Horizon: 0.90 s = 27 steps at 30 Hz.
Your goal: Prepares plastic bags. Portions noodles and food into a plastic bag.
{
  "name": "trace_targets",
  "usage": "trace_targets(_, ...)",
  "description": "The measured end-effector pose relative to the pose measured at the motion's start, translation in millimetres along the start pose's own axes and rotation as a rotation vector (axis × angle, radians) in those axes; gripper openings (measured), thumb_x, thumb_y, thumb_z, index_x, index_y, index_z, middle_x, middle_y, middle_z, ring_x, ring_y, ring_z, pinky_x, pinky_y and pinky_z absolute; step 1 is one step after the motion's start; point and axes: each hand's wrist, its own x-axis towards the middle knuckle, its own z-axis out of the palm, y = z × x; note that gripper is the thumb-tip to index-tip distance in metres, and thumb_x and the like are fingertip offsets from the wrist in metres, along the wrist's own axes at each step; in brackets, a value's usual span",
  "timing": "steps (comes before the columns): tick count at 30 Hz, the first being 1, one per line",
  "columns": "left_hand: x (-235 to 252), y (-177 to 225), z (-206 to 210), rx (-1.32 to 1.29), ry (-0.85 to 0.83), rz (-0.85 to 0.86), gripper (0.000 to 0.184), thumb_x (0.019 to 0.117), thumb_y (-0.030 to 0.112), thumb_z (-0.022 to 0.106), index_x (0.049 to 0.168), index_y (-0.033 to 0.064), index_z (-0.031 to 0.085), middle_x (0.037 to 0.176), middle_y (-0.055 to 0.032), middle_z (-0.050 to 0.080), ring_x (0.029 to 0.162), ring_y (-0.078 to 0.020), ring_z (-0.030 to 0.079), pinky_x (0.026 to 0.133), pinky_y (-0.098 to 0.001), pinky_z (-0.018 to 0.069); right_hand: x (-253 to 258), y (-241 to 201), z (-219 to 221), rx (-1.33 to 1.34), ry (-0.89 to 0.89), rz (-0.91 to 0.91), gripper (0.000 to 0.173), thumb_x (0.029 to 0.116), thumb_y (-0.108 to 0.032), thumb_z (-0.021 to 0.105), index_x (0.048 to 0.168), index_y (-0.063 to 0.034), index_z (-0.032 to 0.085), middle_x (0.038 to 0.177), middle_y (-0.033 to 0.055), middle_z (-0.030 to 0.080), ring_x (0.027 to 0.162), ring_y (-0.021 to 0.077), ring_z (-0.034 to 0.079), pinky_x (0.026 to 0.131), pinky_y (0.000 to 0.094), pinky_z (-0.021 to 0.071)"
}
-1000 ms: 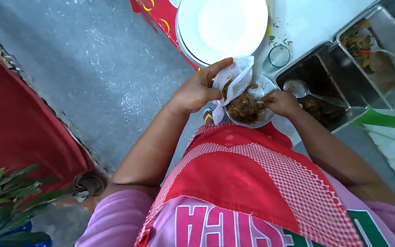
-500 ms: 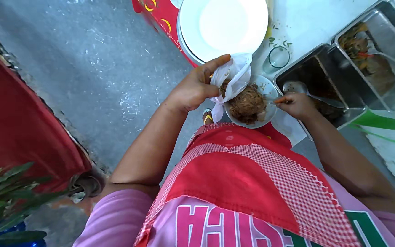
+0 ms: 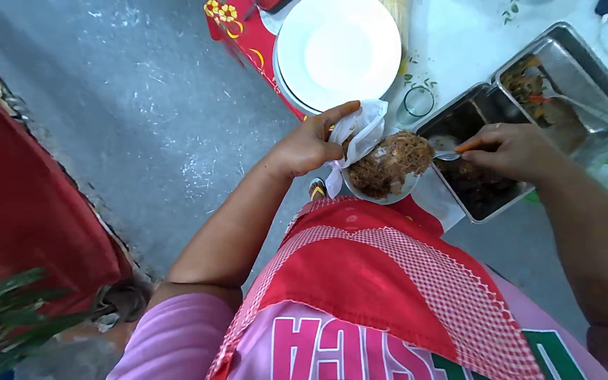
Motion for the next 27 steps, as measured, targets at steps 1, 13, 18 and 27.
trace_targets(1, 0, 2, 1, 0.013, -0.005, -0.008, 0.087, 0.0774, -0.010, 0.057, 0.159, 0.0082, 0.031, 0.141, -0.0129, 0.059, 0.111, -0.0126, 0.067, 0.091, -0.0300, 0.0584, 2, -7, -9, -0.020, -0.011, -0.021, 0.013, 0.0945, -0.009, 0.069, 0.103, -0.0044, 0.078, 0.105, 0.0162, 0.073, 0.095, 0.0307, 0.069, 0.085, 0.0594, 0.0523)
trace_targets(13, 0, 8, 10, 0.066, -0.069, -0.028, 0.087, 0.0780, -0.008, 0.059, 0.159, 0.0116, 0.033, 0.142, -0.0122, 0.059, 0.115, -0.0142, 0.066, 0.094, -0.0321, 0.0577, 119, -110, -4, -0.286, -0.529, -0.023, 0.015, 0.0988, -0.006, 0.064, 0.107, -0.0072, 0.077, 0.082, 0.0111, 0.069, 0.071, 0.0246, 0.061, 0.069, 0.0520, 0.0515)
trace_targets(18, -4, 7, 3, -0.002, 0.000, -0.009, 0.088, 0.0767, -0.010, 0.057, 0.159, 0.0073, 0.030, 0.141, -0.0126, 0.059, 0.110, -0.0124, 0.068, 0.091, -0.0304, 0.0584, 117, -185, 9, -0.818, -0.675, 0.086, 0.012, 0.0950, -0.005, 0.065, 0.088, 0.0055, 0.066, 0.096, 0.0257, 0.065, 0.099, 0.0445, 0.064, 0.078, 0.0635, 0.0497)
trace_targets(27, 1, 10, 7, 0.025, -0.009, -0.010, 0.087, 0.0765, -0.008, 0.058, 0.158, 0.0101, 0.034, 0.137, -0.0110, 0.062, 0.106, -0.0112, 0.069, 0.088, -0.0294, 0.0589, 86, -231, -17, -0.971, -0.498, 0.093, 0.017, 0.0989, -0.004, 0.059, 0.085, 0.0041, 0.064, 0.087, 0.0248, 0.062, 0.089, 0.0447, 0.065, 0.063, 0.0566, 0.0467)
